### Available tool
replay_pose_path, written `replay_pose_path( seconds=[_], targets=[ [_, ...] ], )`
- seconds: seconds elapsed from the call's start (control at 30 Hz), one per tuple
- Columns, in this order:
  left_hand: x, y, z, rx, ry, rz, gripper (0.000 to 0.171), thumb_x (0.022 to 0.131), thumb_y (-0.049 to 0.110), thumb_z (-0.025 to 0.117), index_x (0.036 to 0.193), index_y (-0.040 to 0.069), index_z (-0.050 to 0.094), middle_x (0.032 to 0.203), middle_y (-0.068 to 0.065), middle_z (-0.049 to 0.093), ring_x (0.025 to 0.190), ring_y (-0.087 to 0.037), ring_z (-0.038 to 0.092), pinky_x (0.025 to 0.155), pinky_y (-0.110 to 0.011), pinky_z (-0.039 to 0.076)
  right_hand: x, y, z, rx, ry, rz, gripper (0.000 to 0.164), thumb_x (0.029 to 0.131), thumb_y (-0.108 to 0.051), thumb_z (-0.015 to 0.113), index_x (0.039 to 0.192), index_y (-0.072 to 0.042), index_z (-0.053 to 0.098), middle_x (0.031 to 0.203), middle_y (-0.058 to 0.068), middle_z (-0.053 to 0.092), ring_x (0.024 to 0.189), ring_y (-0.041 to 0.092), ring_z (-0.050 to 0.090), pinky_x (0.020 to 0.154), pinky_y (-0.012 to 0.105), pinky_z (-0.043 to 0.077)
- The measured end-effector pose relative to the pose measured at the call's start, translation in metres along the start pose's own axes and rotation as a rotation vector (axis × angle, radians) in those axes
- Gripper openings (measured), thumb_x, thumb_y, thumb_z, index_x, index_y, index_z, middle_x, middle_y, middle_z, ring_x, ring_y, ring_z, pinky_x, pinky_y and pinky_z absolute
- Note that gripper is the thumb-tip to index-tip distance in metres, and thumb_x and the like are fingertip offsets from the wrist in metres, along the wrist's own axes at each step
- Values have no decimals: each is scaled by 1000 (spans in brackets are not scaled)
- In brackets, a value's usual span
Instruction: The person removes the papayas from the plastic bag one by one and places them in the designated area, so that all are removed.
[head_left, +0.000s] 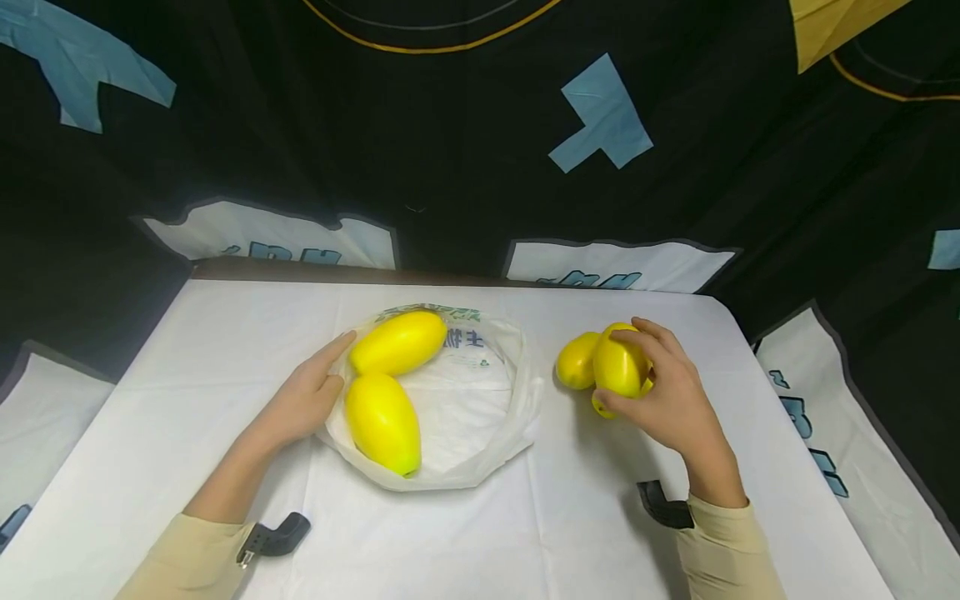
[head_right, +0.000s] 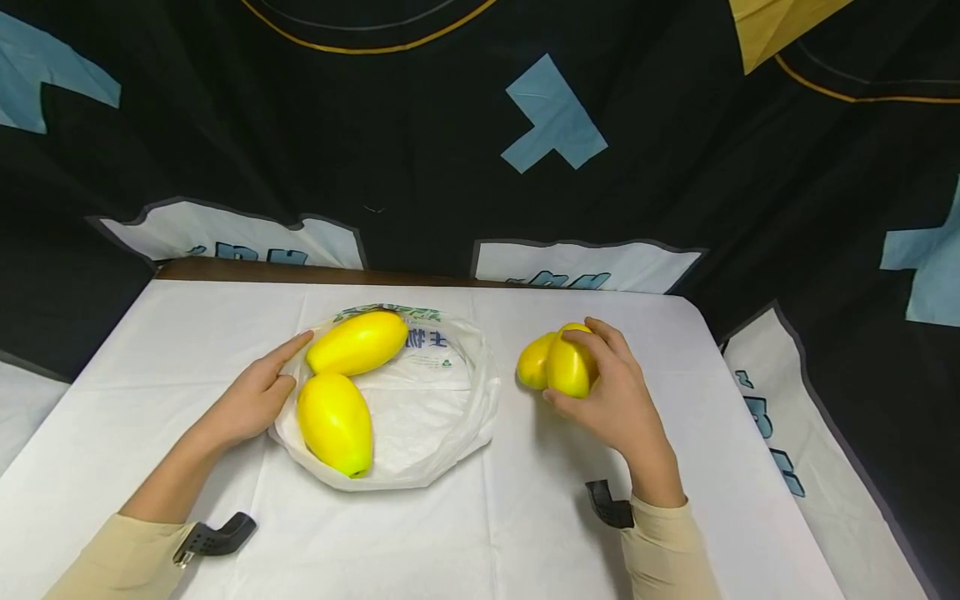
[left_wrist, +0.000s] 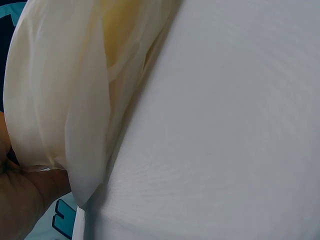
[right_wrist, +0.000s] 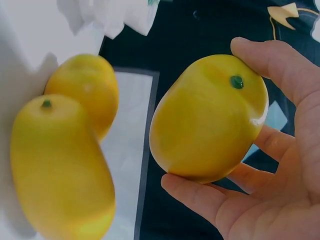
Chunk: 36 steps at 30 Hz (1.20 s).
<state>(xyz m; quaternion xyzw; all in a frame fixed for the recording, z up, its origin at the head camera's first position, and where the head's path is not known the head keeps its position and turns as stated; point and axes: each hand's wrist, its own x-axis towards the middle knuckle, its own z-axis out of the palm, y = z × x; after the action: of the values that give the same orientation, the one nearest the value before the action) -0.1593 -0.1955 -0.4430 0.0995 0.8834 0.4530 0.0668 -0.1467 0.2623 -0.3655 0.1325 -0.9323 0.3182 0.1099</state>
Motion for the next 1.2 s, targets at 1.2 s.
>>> replay_pose_path(
  seconds=[1.2],
  targets=[
    [2, -3, 1, -10, 2, 7, 63, 96, 2, 33, 157, 11, 19, 160, -11, 21, 146, -33, 16, 115, -57, 20, -35, 61, -34, -172, 69, 241, 73, 70, -25, 87, 132, -5, 54, 146, 23, 35, 120, 50, 42, 88, 71, 44]
  ],
)
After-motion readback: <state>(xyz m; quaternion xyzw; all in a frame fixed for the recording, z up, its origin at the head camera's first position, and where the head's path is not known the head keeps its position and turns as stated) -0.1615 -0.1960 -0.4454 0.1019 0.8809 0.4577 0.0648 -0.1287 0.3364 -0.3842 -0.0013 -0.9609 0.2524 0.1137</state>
